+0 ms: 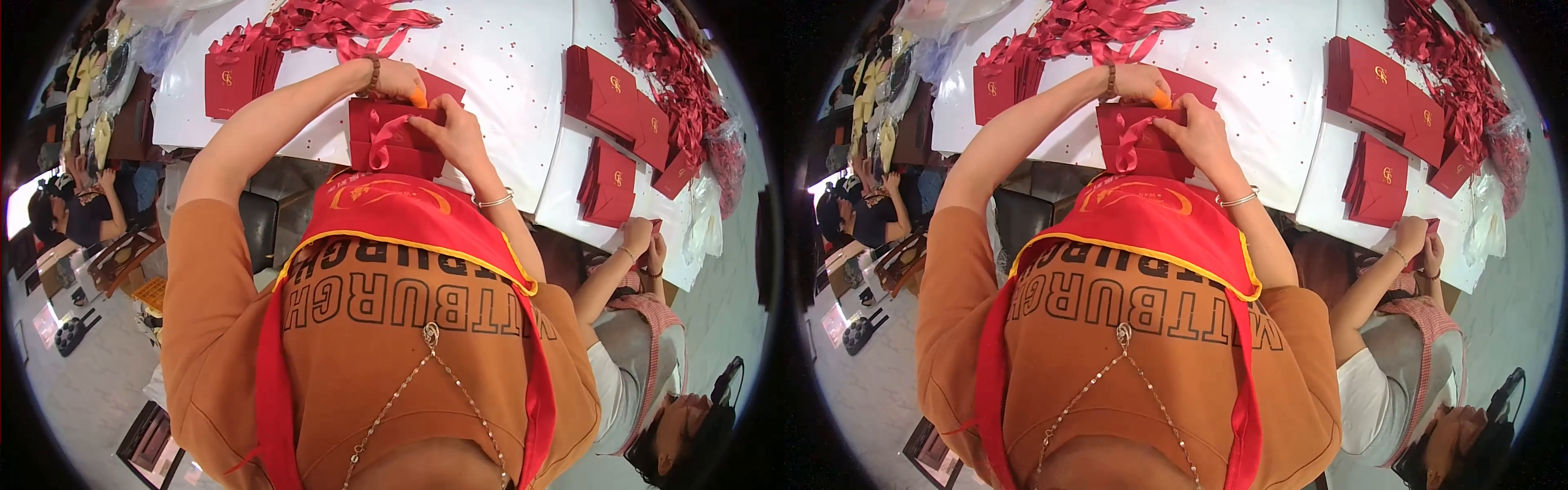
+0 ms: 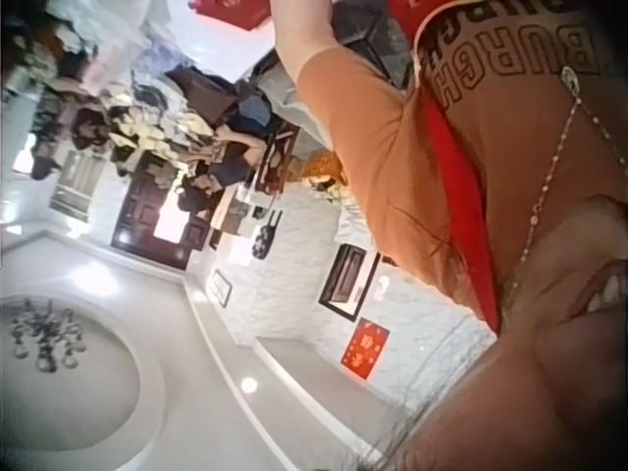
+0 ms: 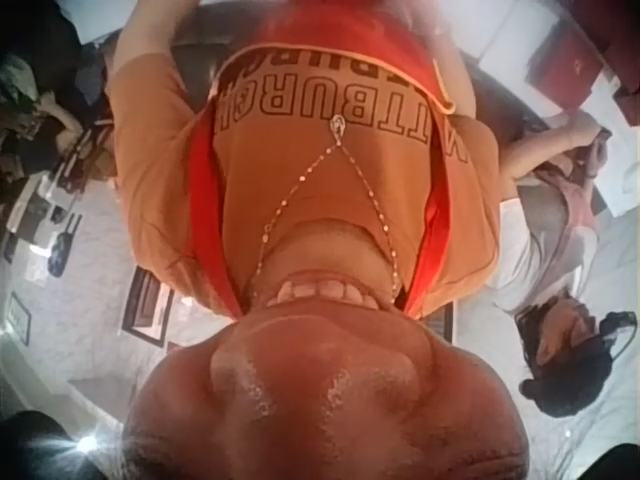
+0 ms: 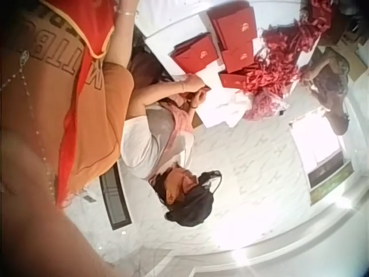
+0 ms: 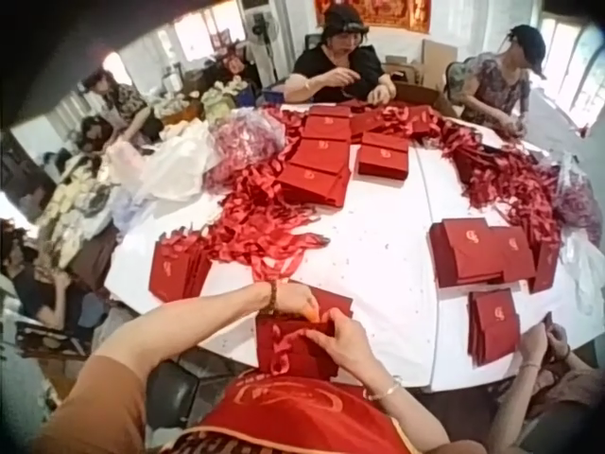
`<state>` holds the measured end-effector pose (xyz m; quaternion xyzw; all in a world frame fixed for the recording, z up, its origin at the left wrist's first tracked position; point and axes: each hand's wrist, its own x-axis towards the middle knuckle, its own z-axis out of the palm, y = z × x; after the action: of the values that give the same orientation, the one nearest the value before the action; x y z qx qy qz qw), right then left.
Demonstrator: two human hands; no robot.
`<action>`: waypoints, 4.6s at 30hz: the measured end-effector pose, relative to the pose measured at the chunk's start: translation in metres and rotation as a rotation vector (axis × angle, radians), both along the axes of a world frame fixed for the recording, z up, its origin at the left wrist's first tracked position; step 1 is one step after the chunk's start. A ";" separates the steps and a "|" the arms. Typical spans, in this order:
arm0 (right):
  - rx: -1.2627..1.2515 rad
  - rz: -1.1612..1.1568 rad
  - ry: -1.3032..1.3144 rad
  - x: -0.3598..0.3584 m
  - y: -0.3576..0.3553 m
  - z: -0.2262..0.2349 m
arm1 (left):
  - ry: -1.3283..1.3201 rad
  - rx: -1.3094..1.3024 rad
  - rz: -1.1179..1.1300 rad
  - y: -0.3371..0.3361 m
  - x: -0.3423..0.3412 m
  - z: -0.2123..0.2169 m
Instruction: Tying red decorative ribbons into bows on the handles of red gift bags.
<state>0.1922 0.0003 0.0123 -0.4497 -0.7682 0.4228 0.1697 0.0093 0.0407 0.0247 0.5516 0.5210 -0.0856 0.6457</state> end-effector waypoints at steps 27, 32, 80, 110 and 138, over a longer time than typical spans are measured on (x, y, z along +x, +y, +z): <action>-0.173 -0.074 0.260 -0.015 -0.014 -0.014 | -0.136 0.230 0.700 -0.028 -0.026 -0.024; -0.224 -0.088 0.271 -0.014 -0.014 -0.010 | 0.009 0.258 0.540 -0.031 -0.021 -0.029; -0.014 0.260 0.277 -0.022 0.010 -0.012 | 0.767 1.000 0.435 0.035 -0.037 -0.057; -0.056 0.237 -0.177 -0.034 0.045 -0.004 | -0.414 0.369 1.059 -0.097 -0.054 0.014; -0.289 0.176 -0.134 -0.024 0.046 -0.019 | 0.057 0.920 0.765 -0.100 0.004 -0.017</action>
<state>0.1683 0.0461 -0.0071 -0.4277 -0.7456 0.5109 0.0142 0.0134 -0.0596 0.0074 0.5452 0.6832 0.3728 0.3113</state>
